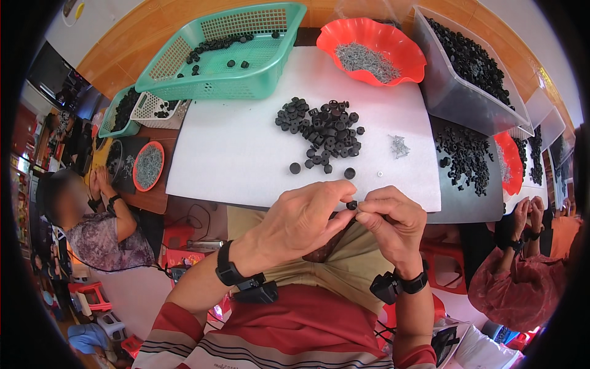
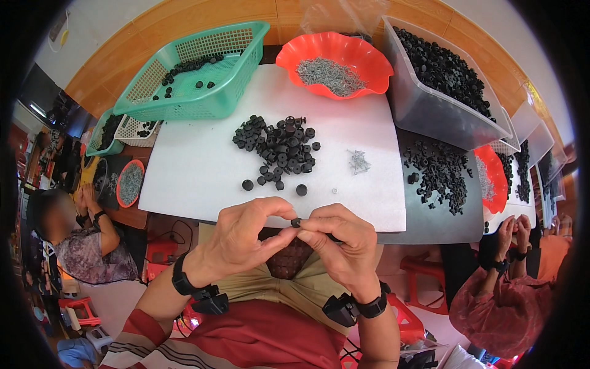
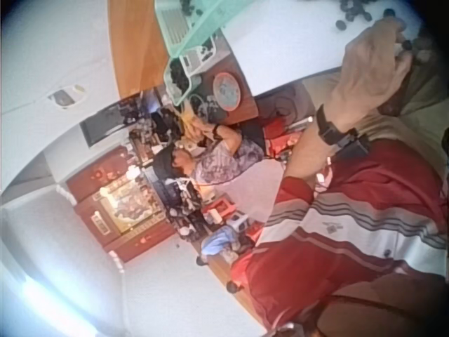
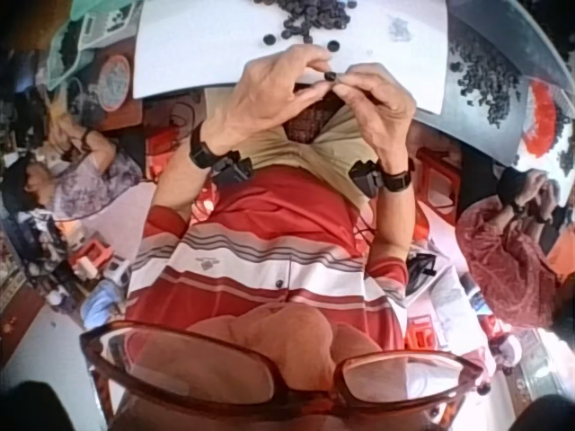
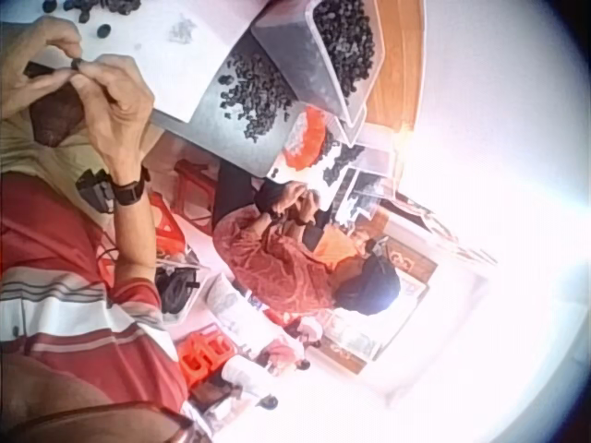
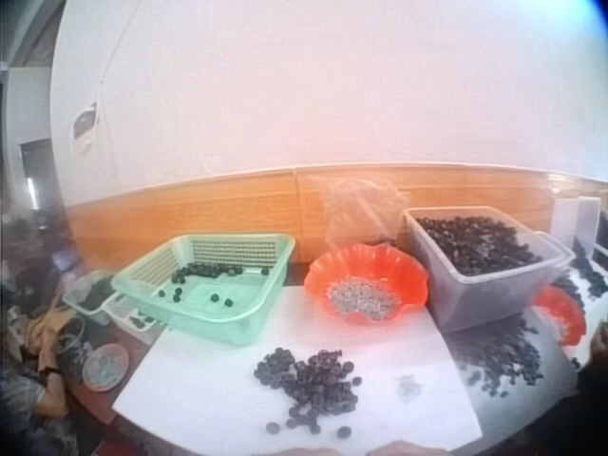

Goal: The recorder is assembling small black components by inserting white pins into them at a manufacturing workstation.

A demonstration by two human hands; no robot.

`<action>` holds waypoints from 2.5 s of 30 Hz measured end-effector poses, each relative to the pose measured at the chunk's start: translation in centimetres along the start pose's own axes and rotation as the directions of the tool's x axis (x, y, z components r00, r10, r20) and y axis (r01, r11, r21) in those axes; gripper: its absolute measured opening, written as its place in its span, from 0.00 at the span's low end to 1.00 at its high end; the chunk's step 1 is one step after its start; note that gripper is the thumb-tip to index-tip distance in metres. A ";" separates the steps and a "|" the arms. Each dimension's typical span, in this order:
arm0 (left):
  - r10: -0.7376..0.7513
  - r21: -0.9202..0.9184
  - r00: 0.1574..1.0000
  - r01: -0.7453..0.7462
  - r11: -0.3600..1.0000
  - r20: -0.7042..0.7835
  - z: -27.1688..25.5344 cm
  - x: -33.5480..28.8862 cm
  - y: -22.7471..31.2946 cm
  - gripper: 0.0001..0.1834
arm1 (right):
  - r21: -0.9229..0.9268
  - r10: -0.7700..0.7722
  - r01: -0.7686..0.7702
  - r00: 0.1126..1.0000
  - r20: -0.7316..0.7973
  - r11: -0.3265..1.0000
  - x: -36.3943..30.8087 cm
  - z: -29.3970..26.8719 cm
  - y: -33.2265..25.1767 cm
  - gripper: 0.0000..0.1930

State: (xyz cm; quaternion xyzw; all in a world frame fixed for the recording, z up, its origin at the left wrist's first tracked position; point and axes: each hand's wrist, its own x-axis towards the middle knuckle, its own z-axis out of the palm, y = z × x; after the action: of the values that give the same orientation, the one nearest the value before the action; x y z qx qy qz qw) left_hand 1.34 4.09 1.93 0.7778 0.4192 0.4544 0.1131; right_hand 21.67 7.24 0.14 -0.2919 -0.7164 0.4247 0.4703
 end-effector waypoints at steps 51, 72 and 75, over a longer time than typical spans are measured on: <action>-0.545 -0.754 0.610 0.654 -0.064 0.575 -0.3 -1.0 1.6 0.11 | -0.176 -0.237 0.219 0.967 -0.090 0.960 -1.5 0.9 -1.4 0.17; -0.636 -0.833 0.600 0.539 -0.127 0.485 1.5 -2.0 3.7 0.09 | -0.555 -0.520 0.375 0.845 -0.124 0.742 -2.2 1.9 0.0 0.16; -0.652 -0.833 0.614 0.551 -0.050 0.445 1.5 -1.9 4.4 0.13 | -0.584 -0.520 0.369 0.847 -0.109 0.723 -2.2 1.9 0.1 0.17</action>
State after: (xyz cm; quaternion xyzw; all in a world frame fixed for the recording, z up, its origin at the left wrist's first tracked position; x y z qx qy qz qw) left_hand 4.45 0.20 2.34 0.2668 0.3708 0.5391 0.7076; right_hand 20.75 4.84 -1.29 -0.2844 -0.7856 0.0348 0.5484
